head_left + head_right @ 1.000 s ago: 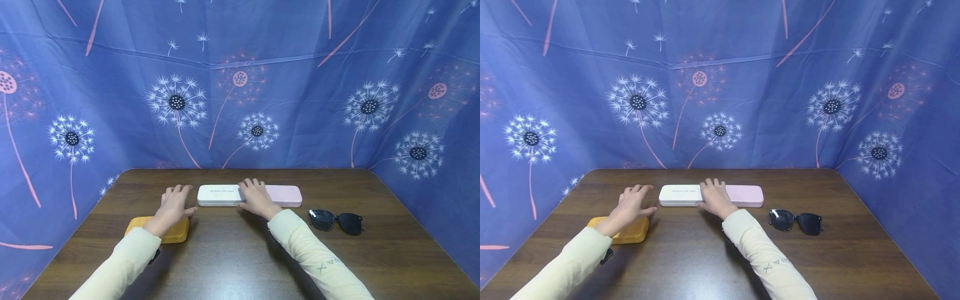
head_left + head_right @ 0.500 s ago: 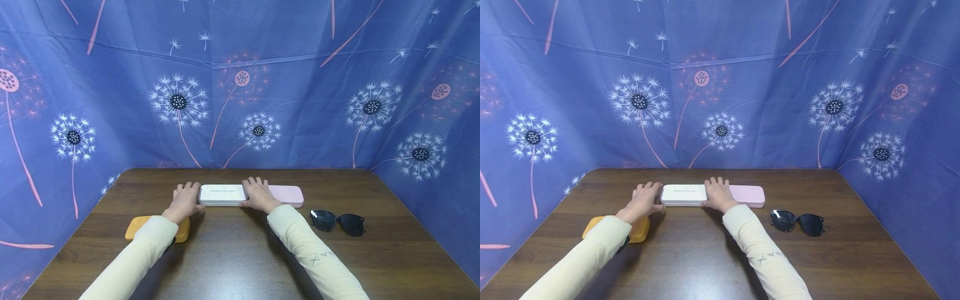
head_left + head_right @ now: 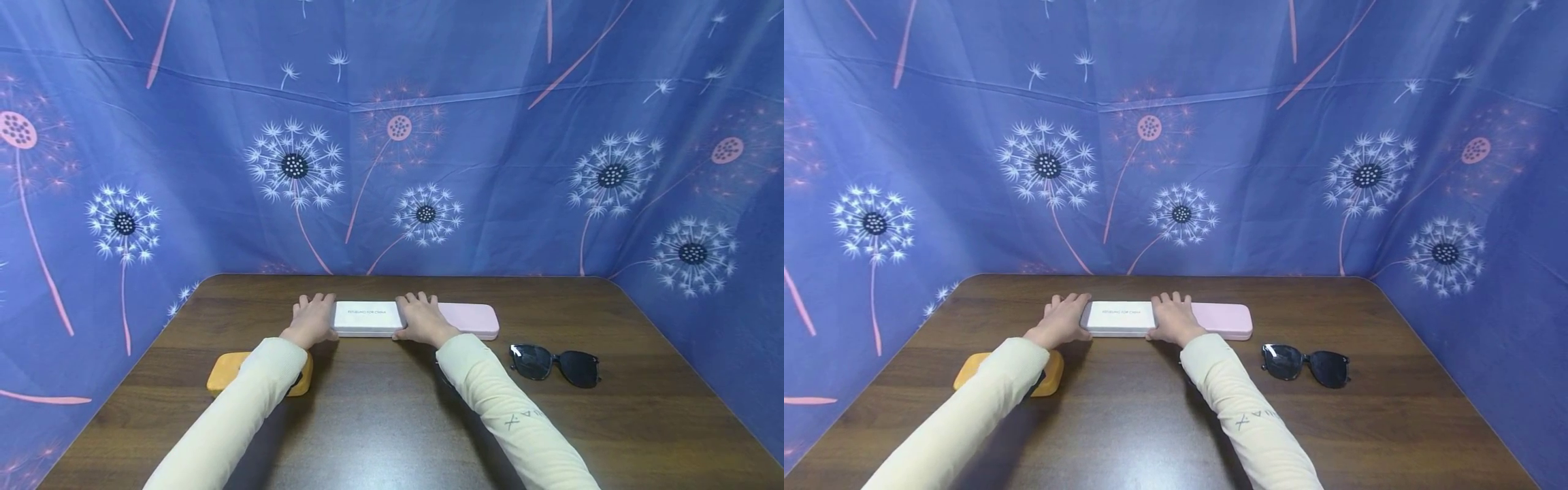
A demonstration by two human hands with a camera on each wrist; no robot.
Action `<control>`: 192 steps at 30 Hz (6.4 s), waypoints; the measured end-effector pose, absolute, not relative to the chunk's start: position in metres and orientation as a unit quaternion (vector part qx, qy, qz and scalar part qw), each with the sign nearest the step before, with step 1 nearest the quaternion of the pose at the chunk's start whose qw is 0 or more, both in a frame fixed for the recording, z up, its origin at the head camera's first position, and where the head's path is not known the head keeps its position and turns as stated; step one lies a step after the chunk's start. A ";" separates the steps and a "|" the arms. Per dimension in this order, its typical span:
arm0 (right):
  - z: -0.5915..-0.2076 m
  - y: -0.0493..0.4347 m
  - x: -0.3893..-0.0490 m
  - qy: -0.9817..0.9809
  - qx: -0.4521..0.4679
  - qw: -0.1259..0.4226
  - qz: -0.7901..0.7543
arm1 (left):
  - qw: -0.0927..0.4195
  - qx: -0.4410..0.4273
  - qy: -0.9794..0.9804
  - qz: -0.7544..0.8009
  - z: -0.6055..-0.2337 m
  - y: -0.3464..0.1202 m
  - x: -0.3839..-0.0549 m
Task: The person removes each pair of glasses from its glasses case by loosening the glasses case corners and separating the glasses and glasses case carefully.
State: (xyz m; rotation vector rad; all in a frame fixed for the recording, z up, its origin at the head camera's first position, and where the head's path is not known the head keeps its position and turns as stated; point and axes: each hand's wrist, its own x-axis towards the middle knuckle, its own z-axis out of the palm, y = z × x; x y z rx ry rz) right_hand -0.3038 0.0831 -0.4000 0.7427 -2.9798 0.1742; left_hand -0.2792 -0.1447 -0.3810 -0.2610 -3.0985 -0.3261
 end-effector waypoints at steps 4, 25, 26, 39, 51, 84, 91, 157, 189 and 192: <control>-0.401 0.083 -0.304 -0.967 0.245 0.036 0.056 | -0.006 -0.074 -0.993 -0.095 -0.381 -0.141 -0.283; -0.401 0.085 -0.304 -0.964 0.254 0.042 0.066 | 0.000 -0.082 -0.995 -0.064 -0.387 -0.132 -0.285; -0.401 0.086 -0.304 -0.964 0.255 0.042 0.065 | 0.001 -0.083 -0.995 -0.063 -0.387 -0.132 -0.285; -0.396 0.088 -0.300 -0.960 0.267 0.057 0.063 | 0.014 -0.102 -0.992 -0.071 -0.377 -0.137 -0.273; -0.386 0.100 -0.280 -0.948 0.299 0.085 0.068 | 0.046 -0.126 -0.987 -0.089 -0.369 -0.138 -0.251; -0.392 0.162 -0.206 -0.930 0.351 0.102 0.040 | 0.144 -0.245 -0.955 -0.089 -0.389 -0.106 -0.182; -0.395 0.171 -0.196 -0.929 0.352 0.105 0.034 | 0.148 -0.255 -0.951 -0.092 -0.394 -0.101 -0.174; -0.403 0.176 -0.186 -0.924 0.363 0.113 0.051 | 0.030 -0.210 -0.953 -0.218 -0.419 -0.104 -0.180; -0.397 0.178 -0.190 -0.900 0.410 0.150 0.000 | 0.004 -0.177 -0.960 -0.218 -0.417 -0.101 -0.180; -0.398 0.178 -0.190 -0.899 0.412 0.149 -0.003 | 0.002 -0.177 -0.959 -0.220 -0.417 -0.101 -0.181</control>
